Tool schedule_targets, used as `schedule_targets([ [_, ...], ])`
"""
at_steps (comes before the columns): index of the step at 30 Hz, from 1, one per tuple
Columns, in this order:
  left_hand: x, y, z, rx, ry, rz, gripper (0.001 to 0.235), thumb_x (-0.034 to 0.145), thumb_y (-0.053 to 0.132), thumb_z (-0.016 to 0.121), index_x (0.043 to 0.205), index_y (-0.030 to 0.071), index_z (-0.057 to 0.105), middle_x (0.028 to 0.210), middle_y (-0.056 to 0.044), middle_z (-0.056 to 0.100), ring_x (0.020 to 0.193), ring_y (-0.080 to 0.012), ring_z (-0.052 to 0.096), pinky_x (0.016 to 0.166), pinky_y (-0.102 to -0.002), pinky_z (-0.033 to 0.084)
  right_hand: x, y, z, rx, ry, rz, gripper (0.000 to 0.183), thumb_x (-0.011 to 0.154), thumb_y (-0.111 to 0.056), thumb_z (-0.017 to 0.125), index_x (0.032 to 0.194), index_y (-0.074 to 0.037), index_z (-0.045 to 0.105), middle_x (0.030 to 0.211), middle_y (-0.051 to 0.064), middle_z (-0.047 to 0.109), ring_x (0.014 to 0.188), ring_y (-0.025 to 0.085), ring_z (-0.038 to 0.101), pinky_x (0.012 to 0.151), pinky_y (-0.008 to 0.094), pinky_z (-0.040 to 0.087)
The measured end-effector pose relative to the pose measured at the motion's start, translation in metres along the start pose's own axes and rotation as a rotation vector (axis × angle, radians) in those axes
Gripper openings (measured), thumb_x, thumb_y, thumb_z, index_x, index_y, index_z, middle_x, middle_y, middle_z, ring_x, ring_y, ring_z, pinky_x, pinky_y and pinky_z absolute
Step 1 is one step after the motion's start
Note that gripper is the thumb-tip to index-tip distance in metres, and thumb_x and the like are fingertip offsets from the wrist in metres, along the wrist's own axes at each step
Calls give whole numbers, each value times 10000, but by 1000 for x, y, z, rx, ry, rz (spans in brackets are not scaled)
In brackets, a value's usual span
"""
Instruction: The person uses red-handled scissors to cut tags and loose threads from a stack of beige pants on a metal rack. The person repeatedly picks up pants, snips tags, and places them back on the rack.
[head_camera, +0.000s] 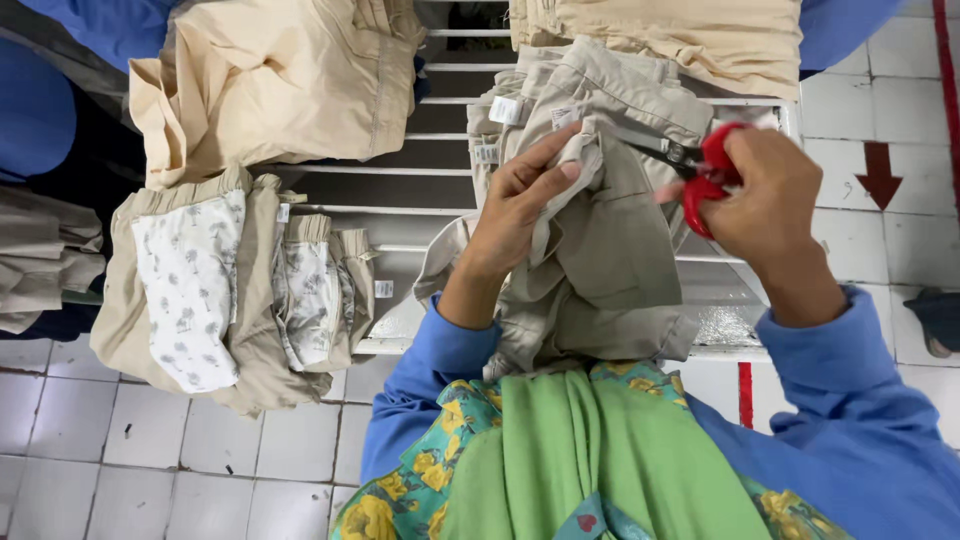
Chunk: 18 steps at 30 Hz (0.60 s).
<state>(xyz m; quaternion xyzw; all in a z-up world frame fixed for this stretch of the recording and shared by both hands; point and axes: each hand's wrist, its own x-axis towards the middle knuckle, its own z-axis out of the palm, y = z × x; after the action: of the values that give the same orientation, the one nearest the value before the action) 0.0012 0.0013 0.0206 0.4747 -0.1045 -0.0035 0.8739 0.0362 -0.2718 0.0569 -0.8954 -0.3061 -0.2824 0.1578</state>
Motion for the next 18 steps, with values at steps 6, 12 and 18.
schedule_targets([
  [6, 13, 11, -18, 645, 158, 393, 355, 971, 84, 638, 1324, 106, 676, 940, -106, 685, 599, -132, 602, 530, -280, 511, -73, -13, 51, 402, -303, 556, 338, 794, -266, 894, 963, -110, 647, 775, 153, 645, 782, 351, 671, 687, 408, 486],
  [12, 47, 8, 3, 1368, -418, 577, 672, 701, 101, 754, 1353, 16, 614, 1369, -204, 621, 1372, -393, 521, 1183, -688, 13, -7, -34, 7, 834, -296, 665, 269, 748, 21, 791, 926, -92, 625, 672, 67, 583, 648, 148, 592, 648, 243, 494],
  [18, 56, -3, -11, 798, -469, 395, 331, 840, 26, 633, 1145, 92, 742, 901, -104, 607, 807, -357, 640, 769, -431, 505, 22, -2, 49, 929, -104, 387, 250, 813, 70, 728, 1007, -14, 594, 930, 194, 655, 897, 232, 624, 821, 357, 524],
])
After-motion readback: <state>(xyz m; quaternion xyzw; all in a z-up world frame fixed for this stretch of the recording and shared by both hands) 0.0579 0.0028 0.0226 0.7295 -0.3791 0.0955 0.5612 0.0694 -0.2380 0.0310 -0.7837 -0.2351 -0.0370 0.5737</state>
